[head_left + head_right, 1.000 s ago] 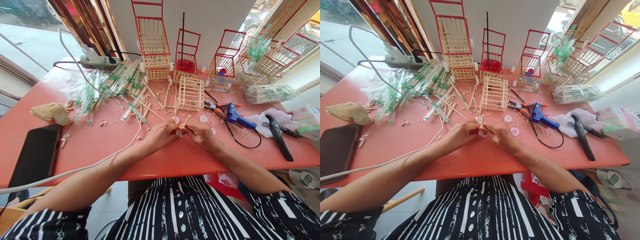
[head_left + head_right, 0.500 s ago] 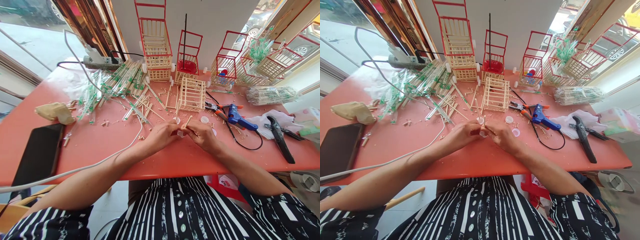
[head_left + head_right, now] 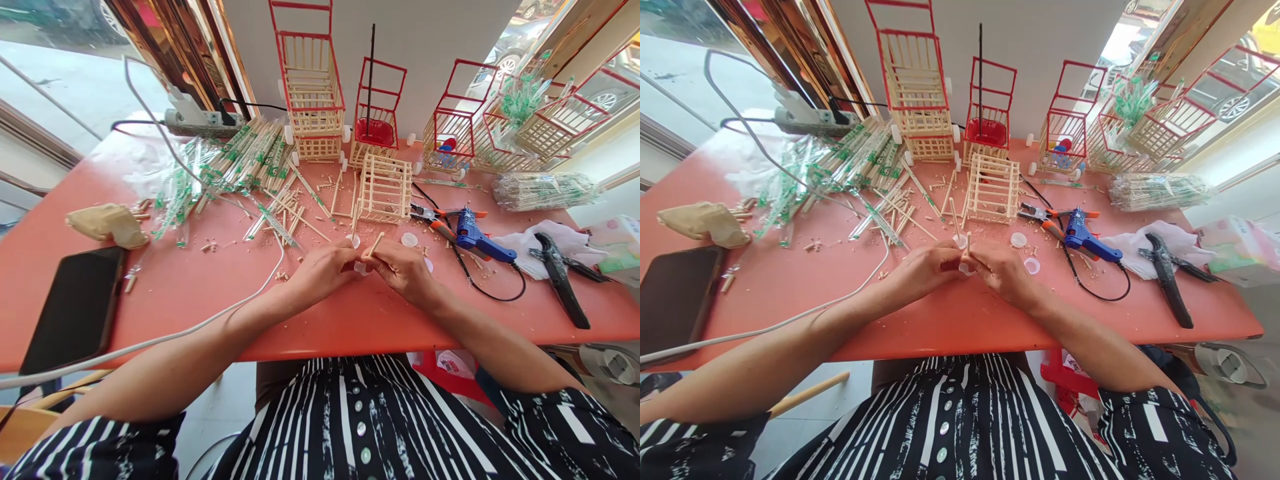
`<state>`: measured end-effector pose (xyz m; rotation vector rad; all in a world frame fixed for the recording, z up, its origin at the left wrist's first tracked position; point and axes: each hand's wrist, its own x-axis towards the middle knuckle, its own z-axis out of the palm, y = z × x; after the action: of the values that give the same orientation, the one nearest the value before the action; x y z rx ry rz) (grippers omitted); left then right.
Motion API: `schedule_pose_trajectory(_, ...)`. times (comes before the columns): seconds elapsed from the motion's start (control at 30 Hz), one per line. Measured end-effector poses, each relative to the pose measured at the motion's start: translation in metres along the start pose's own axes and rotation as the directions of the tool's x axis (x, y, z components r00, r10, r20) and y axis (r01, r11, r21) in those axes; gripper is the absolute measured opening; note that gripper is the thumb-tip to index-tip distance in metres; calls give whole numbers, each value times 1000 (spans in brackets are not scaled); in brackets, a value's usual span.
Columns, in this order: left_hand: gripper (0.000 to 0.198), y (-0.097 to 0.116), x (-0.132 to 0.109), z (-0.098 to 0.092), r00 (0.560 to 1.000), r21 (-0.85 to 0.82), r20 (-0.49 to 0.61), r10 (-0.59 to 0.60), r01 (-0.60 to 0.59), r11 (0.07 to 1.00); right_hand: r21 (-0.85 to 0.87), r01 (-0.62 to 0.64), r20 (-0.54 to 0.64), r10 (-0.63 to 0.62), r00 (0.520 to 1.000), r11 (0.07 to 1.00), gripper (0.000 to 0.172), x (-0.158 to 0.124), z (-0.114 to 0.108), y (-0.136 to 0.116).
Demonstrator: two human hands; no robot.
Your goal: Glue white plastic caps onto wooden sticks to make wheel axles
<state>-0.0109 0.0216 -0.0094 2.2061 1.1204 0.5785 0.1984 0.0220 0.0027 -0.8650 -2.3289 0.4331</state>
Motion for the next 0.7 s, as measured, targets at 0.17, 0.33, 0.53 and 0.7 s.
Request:
schedule_pose_trajectory(0.17, 7, 1, -1, -1, 1000, -22, 0, -1, 1, 1000, -27, 17, -20, -18, 1000, 999, 28, 0, 0, 0)
schedule_pose_trajectory(0.33, 9, 2, -1, -2, 1000, -11, 5, -6, 6, 1000, -34, 11, -13, -11, 1000, 999, 27, 0, -1, 0)
schedule_pose_trajectory(0.53, 11, 3, -1, -3, 1000, 14, -15, 17, -17, 1000, -12, -1, -3, 1, 1000, 1000, 26, 0, 0, 1)
schedule_pose_trajectory(0.7, 9, 1, -1, -1, 999, 23, -24, 24, -24, 999, 1, -49, 33, 49, 998, 999, 27, -1, 1, 3)
